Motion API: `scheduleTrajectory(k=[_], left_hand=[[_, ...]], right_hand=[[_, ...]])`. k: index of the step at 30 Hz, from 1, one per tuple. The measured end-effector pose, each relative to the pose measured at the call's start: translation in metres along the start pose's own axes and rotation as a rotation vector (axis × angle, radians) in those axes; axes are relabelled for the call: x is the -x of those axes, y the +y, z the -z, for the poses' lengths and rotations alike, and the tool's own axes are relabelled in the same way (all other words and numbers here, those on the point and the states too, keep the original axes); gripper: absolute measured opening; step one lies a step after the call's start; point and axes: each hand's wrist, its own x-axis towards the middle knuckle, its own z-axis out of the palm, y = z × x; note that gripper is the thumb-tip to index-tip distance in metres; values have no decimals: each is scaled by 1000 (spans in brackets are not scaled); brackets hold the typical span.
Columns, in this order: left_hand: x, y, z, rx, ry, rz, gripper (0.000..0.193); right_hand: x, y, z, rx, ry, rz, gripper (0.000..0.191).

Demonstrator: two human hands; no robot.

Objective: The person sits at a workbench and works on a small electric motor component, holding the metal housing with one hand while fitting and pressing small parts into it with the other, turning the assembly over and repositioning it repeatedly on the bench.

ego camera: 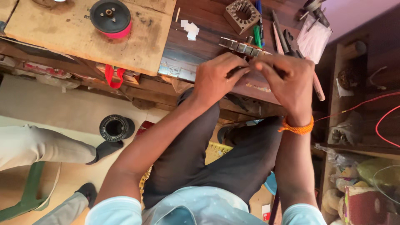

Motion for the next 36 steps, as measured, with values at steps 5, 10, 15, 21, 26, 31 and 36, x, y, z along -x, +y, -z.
scheduleTrajectory(k=[5, 10, 15, 21, 26, 31, 36], left_hand=[[0, -1, -13, 434, 36, 455, 11], [3, -7, -18, 777, 70, 632, 14], [4, -9, -25, 805, 84, 651, 16], [-2, -2, -36, 784, 160, 729, 17], [-1, 8, -18, 188, 161, 285, 21], [-36, -15, 11, -169, -192, -398, 85], [-60, -37, 20, 66, -326, -453, 93]], right_hand=[[-31, 4, -13, 90, 33, 112, 4], [-48, 22, -11, 65, -1, -4, 7], [-64, 45, -12, -72, -74, -12, 7], [-68, 70, -13, -88, -27, -83, 8], [-63, 90, -9, -159, -9, -115, 12], [-53, 92, 1, -195, 6, -107, 9], [-39, 64, 14, -579, 53, -240, 6]])
